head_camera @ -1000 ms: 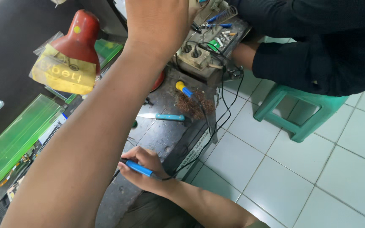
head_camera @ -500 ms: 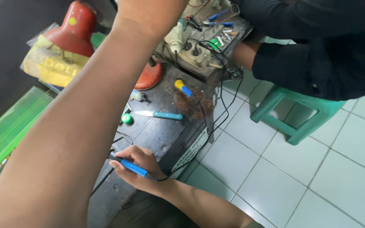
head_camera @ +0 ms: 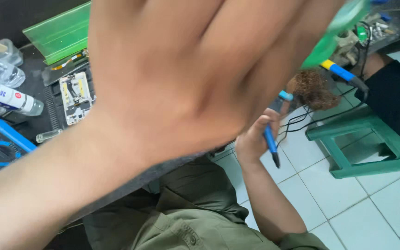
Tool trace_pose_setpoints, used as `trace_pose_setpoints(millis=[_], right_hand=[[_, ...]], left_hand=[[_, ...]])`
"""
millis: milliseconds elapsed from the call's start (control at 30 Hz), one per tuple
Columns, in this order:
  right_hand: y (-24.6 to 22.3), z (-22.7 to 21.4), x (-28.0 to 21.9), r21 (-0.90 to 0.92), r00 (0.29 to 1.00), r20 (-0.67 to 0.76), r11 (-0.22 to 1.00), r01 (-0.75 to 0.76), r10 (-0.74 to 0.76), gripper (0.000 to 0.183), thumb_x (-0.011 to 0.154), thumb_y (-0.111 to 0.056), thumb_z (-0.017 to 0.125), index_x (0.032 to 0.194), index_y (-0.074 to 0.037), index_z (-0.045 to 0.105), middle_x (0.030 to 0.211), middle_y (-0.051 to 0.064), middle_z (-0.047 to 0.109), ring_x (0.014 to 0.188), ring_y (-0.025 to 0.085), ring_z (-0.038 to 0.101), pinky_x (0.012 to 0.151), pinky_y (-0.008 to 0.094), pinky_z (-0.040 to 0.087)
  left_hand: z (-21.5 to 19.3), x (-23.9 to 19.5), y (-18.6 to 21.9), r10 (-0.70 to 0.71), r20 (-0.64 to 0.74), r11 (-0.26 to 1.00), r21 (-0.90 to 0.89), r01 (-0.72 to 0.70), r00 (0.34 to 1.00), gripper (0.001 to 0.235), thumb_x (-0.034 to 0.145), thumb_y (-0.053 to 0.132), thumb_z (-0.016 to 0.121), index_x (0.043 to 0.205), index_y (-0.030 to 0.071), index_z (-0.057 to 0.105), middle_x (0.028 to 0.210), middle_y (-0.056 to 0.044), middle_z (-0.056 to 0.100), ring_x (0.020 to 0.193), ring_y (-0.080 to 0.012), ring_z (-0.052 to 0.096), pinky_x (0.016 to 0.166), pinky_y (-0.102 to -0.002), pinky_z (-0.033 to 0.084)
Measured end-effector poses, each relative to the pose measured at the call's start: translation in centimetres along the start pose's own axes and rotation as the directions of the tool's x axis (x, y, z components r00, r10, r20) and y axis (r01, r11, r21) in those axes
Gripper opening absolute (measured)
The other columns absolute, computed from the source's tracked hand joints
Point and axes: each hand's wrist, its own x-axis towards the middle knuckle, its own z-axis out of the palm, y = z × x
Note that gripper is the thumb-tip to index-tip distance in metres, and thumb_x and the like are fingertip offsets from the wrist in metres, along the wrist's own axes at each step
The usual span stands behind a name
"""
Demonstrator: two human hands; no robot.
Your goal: The person cleans a circuit board with a brush and a liquid, then uses a soldering iron and solder wire to solder components on the board. The person also handles a roll of solder wire and a small bottle of liquid during the process.
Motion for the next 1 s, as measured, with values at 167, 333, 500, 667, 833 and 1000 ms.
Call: trace_pose_setpoints(millis=[167, 333, 500, 667, 833, 1000], right_hand=[[-3.3, 0.5, 0.9, -0.086, 0.968, -0.134, 0.976, 0.203, -0.213, 0.040, 0.106, -0.051, 0.053, 0.105, -0.012, 0.044, 0.062, 0.007, 0.046, 0.045, 0.016, 0.040, 0.050, 0.036, 0.047], [-6.4, 3.0, 0.9, -0.206, 0.819, 0.548, 0.921, 0.331, -0.172, 0.050, 0.096, -0.032, 0.070, 0.125, -0.019, 0.031, 0.127, 0.028, 0.059, 0.107, 0.036, 0.069, 0.093, 0.041, 0.060], [-5.3, 5.3, -1.1, -0.179, 0.807, 0.590, 0.975, 0.131, -0.001, 0.057, 0.089, -0.027, 0.078, 0.124, -0.021, 0.033, 0.140, 0.033, 0.054, 0.131, 0.038, 0.060, 0.110, 0.039, 0.051], [-4.5, 6.3, -0.9, -0.203, 0.852, 0.524, 0.974, 0.102, 0.020, 0.058, 0.086, -0.012, 0.079, 0.121, -0.020, 0.034, 0.133, 0.032, 0.057, 0.132, 0.038, 0.059, 0.114, 0.042, 0.051], [-3.0, 5.2, 0.5, -0.227, 0.855, 0.519, 0.965, 0.134, 0.003, 0.061, 0.083, -0.002, 0.078, 0.121, -0.020, 0.034, 0.125, 0.030, 0.060, 0.124, 0.034, 0.062, 0.106, 0.042, 0.054], [-1.7, 4.9, 1.1, -0.235, 0.834, 0.550, 0.948, 0.214, -0.052, 0.052, 0.088, -0.017, 0.076, 0.118, -0.019, 0.034, 0.122, 0.032, 0.061, 0.116, 0.036, 0.063, 0.102, 0.044, 0.053]], left_hand=[[-6.7, -8.3, -0.6, -0.111, -0.059, 0.967, -0.238, 0.094, 0.992, 0.018, 0.114, 0.011, 0.073, 0.131, 0.016, 0.073, 0.117, -0.003, 0.078, 0.089, -0.0171, 0.072, 0.069, -0.030, 0.044], [-2.9, -15.3, 3.0, -0.357, 0.080, 0.842, -0.403, 0.358, 0.931, 0.034, 0.110, 0.021, 0.077, 0.140, 0.016, 0.061, 0.129, -0.009, 0.072, 0.101, -0.0222, 0.076, 0.077, -0.036, 0.047], [0.2, -15.9, 6.4, -0.435, 0.145, 0.755, -0.479, 0.448, 0.889, 0.030, 0.108, 0.029, 0.074, 0.136, 0.020, 0.067, 0.127, -0.003, 0.068, 0.105, -0.0213, 0.072, 0.080, -0.037, 0.048], [1.7, -15.6, 7.2, -0.451, 0.183, 0.702, -0.532, 0.474, 0.874, 0.028, 0.107, 0.026, 0.075, 0.133, 0.024, 0.068, 0.129, -0.003, 0.066, 0.109, -0.0212, 0.071, 0.083, -0.039, 0.047], [2.1, -15.4, 6.9, -0.366, 0.499, 0.261, -0.755, 0.602, 0.785, 0.054, 0.093, 0.024, 0.078, 0.143, 0.021, 0.055, 0.144, -0.015, 0.058, 0.130, -0.0357, 0.061, 0.102, -0.053, 0.048], [3.1, -13.6, 5.0, -0.335, 0.620, 0.135, -0.714, 0.687, 0.710, 0.042, 0.088, 0.035, 0.074, 0.124, 0.019, 0.060, 0.128, -0.005, 0.066, 0.120, -0.0296, 0.064, 0.096, -0.047, 0.045]])
